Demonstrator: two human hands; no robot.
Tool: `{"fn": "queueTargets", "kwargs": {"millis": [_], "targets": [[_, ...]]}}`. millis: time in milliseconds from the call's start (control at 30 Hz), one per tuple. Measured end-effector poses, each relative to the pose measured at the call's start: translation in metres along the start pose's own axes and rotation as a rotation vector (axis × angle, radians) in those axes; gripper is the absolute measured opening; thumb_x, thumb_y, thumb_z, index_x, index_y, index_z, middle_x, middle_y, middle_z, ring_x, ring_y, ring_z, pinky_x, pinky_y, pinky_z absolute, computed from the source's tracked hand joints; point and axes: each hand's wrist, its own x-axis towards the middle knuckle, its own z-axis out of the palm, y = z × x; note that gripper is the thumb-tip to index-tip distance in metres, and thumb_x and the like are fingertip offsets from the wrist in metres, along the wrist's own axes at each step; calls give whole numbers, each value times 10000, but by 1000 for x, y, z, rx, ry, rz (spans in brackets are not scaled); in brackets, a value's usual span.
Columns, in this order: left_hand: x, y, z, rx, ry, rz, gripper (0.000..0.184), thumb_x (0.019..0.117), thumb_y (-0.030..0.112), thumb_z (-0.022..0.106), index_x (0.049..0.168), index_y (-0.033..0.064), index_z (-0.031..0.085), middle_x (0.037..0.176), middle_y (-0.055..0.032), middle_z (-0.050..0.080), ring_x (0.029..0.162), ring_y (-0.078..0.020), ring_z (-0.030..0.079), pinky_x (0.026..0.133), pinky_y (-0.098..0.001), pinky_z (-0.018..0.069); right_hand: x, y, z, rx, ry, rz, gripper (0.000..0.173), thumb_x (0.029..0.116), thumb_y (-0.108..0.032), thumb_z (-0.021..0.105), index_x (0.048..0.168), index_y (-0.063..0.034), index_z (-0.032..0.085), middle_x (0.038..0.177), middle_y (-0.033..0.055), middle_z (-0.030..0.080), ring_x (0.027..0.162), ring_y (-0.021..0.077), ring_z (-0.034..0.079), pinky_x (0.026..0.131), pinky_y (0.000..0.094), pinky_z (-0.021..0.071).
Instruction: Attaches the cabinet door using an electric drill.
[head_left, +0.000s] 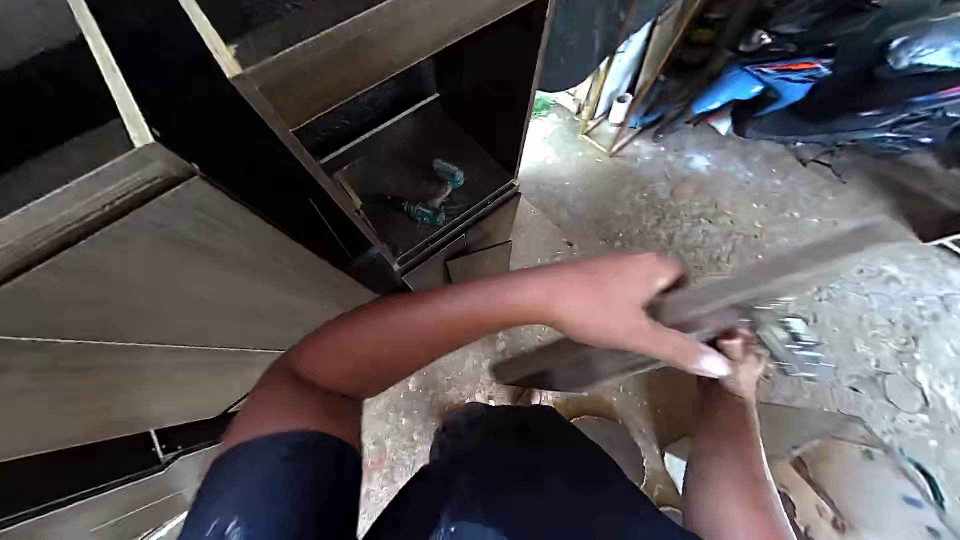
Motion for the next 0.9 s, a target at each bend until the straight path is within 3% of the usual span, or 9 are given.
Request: {"fn": "queueTargets", "kwargs": {"millis": [33, 67, 167, 267, 333, 433, 633, 767, 900], "targets": [[4, -5, -12, 115, 47, -112, 372, 913, 346, 784, 1094, 38, 679, 873, -56, 694, 800, -127, 674, 729, -361, 580, 31, 20, 7, 68, -201, -115, 218, 872, -239, 782, 991, -75, 702, 923, -79, 735, 855, -7, 686, 799, 212, 587], [7, -10, -22, 200, 105, -210, 331, 906, 347, 791, 1021, 52, 694, 811, -53, 678, 745, -150, 664, 683, -396, 572, 55, 26, 22, 26, -370, -160, 233, 841, -430, 813, 940, -226, 758, 902, -167, 732, 811, -47, 665, 748, 184, 573], [-4, -39, -34, 327, 282, -312, 221, 891, 284, 800, 879, 89, 698, 687, -27, 637, 616, -152, 626, 581, -399, 543, 91, 50, 64, 22, -577, -144, 282, 793, -494, 848, 850, -240, 739, 821, -150, 683, 720, -9, 628, 658, 219, 561], [-31, -52, -35, 339, 439, -357, 186, 897, 301, 775, 838, 139, 706, 676, 29, 636, 613, -93, 617, 586, -370, 553, 112, 46, 123, 124, -780, -173, 383, 788, -476, 863, 1041, -207, 762, 1009, -84, 723, 944, 70, 678, 848, 311, 599], [-43, -50, -32, 325, 534, -447, 179, 916, 323, 741, 837, 166, 707, 697, 65, 643, 641, -45, 621, 604, -318, 550, 115, 25, 166, 121, -996, -281, 653, 714, -502, 904, 1253, -201, 691, 1253, -14, 673, 1213, 152, 614, 1039, 409, 539], [-60, -52, -34, 279, 679, -572, 156, 916, 298, 734, 812, 189, 695, 668, 90, 637, 608, -18, 611, 561, -274, 531, 100, 8, 226, 110, -1148, -519, 954, 631, -559, 942, 1407, -150, 567, 1429, 111, 587, 1345, 267, 542, 1111, 503, 484], [-102, -43, -38, 365, 832, -809, 152, 899, 374, 703, 834, 238, 688, 684, 120, 638, 631, -2, 623, 564, -285, 544, 79, 23, 316, 268, -1100, -917, 743, 941, -664, 602, 1380, -66, 568, 1355, 189, 656, 1247, 285, 645, 1046, 447, 531], [-118, -22, -27, 337, 995, -925, 163, 869, 411, 697, 878, 249, 694, 754, 134, 669, 702, 27, 651, 613, -276, 582, 84, 10, 359, 601, -1356, -711, 644, 1042, -594, 458, 1310, -31, 620, 1253, 189, 712, 1179, 274, 693, 1003, 442, 579], [-96, -8, -7, 343, 1119, -940, 215, 877, 459, 680, 848, 246, 691, 710, 155, 638, 637, 51, 604, 558, -245, 546, 113, 13, 404, 736, -1720, 65, 848, 956, -783, 358, 1303, -66, 648, 1045, 90, 773, 911, 212, 756, 823, 443, 640]]}}
